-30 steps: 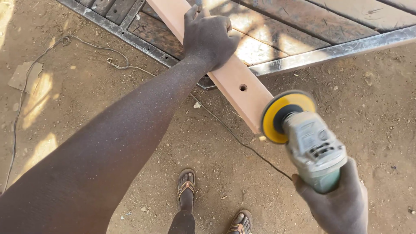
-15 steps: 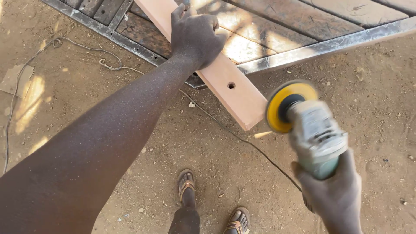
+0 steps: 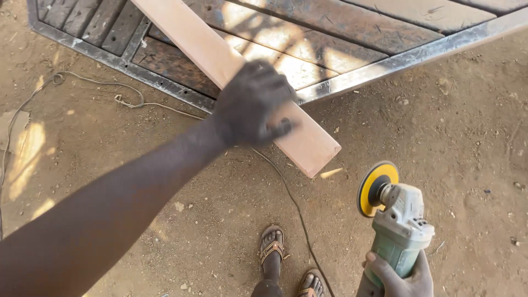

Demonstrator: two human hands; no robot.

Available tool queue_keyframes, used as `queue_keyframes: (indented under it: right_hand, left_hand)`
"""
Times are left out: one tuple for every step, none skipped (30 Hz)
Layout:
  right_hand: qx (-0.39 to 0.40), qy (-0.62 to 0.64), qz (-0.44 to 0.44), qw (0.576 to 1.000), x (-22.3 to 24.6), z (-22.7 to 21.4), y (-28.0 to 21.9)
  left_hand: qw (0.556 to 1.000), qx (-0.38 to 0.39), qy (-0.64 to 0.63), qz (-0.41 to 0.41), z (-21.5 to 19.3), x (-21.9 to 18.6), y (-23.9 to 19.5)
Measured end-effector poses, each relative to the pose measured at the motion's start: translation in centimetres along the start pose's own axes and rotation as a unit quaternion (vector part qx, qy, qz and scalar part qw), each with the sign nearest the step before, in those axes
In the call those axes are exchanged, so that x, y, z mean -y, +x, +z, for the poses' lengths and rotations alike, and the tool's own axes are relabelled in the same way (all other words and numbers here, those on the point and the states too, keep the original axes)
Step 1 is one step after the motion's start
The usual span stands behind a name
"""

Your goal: Sanding the edges and ends of a wooden plank using an angle grinder with a sanding disc

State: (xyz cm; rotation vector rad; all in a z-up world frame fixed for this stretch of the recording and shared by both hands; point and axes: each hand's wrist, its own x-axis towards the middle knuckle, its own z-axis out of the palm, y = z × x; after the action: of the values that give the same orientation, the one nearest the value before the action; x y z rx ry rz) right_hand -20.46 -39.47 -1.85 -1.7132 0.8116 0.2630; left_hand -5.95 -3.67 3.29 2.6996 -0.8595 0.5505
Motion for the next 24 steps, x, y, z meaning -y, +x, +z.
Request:
queue_keyframes:
  right_hand:
    - [-0.005, -0.001, 0.004, 1.0, -0.5, -0.1, 0.4]
    - [-0.004, -0.028, 0.021, 0.999, -1.1, -0.5, 0.6]
    - [-0.002, -0.055, 0.039, 0.998, -1.7, -0.9, 0.7]
    - [0.002, -0.053, 0.038, 0.998, -2.1, -0.9, 1.1]
    - [0.013, -0.069, 0.039, 0.997, -2.4, -1.0, 1.4]
    - [0.015, -0.086, 0.04, 0.995, -2.5, -1.5, 1.7]
    - [0.011, -0.087, 0.039, 0.995, -2.0, -1.2, 1.1]
    - [0.002, -0.015, 0.05, 0.999, -1.7, -0.5, 0.6]
    - [-0.007, 0.056, 0.061, 0.997, -1.4, 0.1, 0.0]
    - [-0.003, 0.059, 0.057, 0.997, -2.0, 0.4, 0.2]
    - [-0.009, 0.092, 0.034, 0.995, -2.6, 0.6, 0.5]
    - [-0.023, 0.124, 0.011, 0.992, -3.2, 0.4, 0.7]
    - [-0.028, 0.126, 0.008, 0.992, -2.3, 0.4, 0.6]
    - [-0.01, 0.127, 0.028, 0.992, -1.4, 0.3, 0.5]
    - [0.007, 0.127, 0.048, 0.991, -0.7, 0.2, 0.4]
    - [0.006, 0.127, 0.048, 0.991, -1.1, 0.0, 1.1]
    - [-0.004, 0.1, -0.022, 0.995, -1.5, -0.2, 1.7]
    - [-0.011, 0.071, -0.088, 0.994, -2.1, -0.6, 2.1]
    - [-0.011, 0.067, -0.085, 0.994, -1.0, -1.3, 2.4]
    - [0.004, -0.012, -0.073, 0.997, 0.1, -1.8, 2.6]
    - [0.02, -0.091, -0.061, 0.994, 1.2, -2.3, 2.8]
    - [0.021, -0.091, -0.063, 0.994, 2.2, -1.8, 3.0]
    - [0.022, -0.108, -0.074, 0.991, 3.2, -1.5, 3.1]
    - [0.024, -0.125, -0.082, 0.989, 4.1, -1.1, 3.0]
  left_hand:
    - [1.0, 0.001, -0.006, 0.002, 0.2, 0.0, 0.3]
    - [1.0, -0.002, 0.029, -0.003, 0.5, -0.3, 0.4]
    - [0.998, -0.005, 0.063, -0.009, 0.7, -0.6, 0.6]
    - [0.998, -0.004, 0.067, -0.01, 1.0, -0.2, 1.5]
    - [0.998, 0.032, 0.036, -0.033, 1.1, 0.3, 2.5]
    - [0.997, 0.063, -0.003, -0.053, 1.4, 0.7, 4.0]
    - [0.997, 0.06, -0.006, -0.051, 1.9, 1.1, 5.5]
    - [0.985, 0.137, -0.004, -0.1, 2.1, 1.6, 6.8]
    - [0.966, 0.213, -0.003, -0.149, 2.2, 2.1, 8.1]
    - [0.966, 0.211, 0.003, -0.15, 3.5, 3.1, 7.9]
    - [0.995, 0.065, 0.06, -0.056, 4.9, 4.2, 7.9]
    - [0.99, -0.084, 0.107, 0.045, 6.8, 4.9, 8.1]
    - [0.989, -0.088, 0.106, 0.048, 6.7, 4.9, 7.7]
    - [0.993, -0.049, 0.097, -0.045, 6.8, 4.7, 7.1]
    - [0.987, -0.008, 0.087, -0.138, 6.9, 4.5, 6.5]
    - [0.987, -0.009, 0.085, -0.137, 6.1, 4.2, 6.4]
    - [0.987, 0.026, 0.03, -0.155, 5.3, 4.0, 6.2]
    - [0.982, 0.063, -0.027, -0.175, 4.5, 3.6, 5.7]
    - [0.982, 0.065, -0.03, -0.178, 4.7, 3.8, 5.4]
    - [0.983, 0.042, -0.025, -0.177, 4.6, 4.0, 4.9]
    - [0.984, 0.02, -0.02, -0.176, 4.4, 4.3, 4.5]
    - [0.984, 0.019, -0.019, -0.177, 4.7, 4.4, 4.5]
    - [0.964, -0.12, 0.07, -0.225, 5.0, 4.6, 4.6]
    - [0.917, -0.254, 0.157, -0.263, 5.1, 4.6, 4.6]
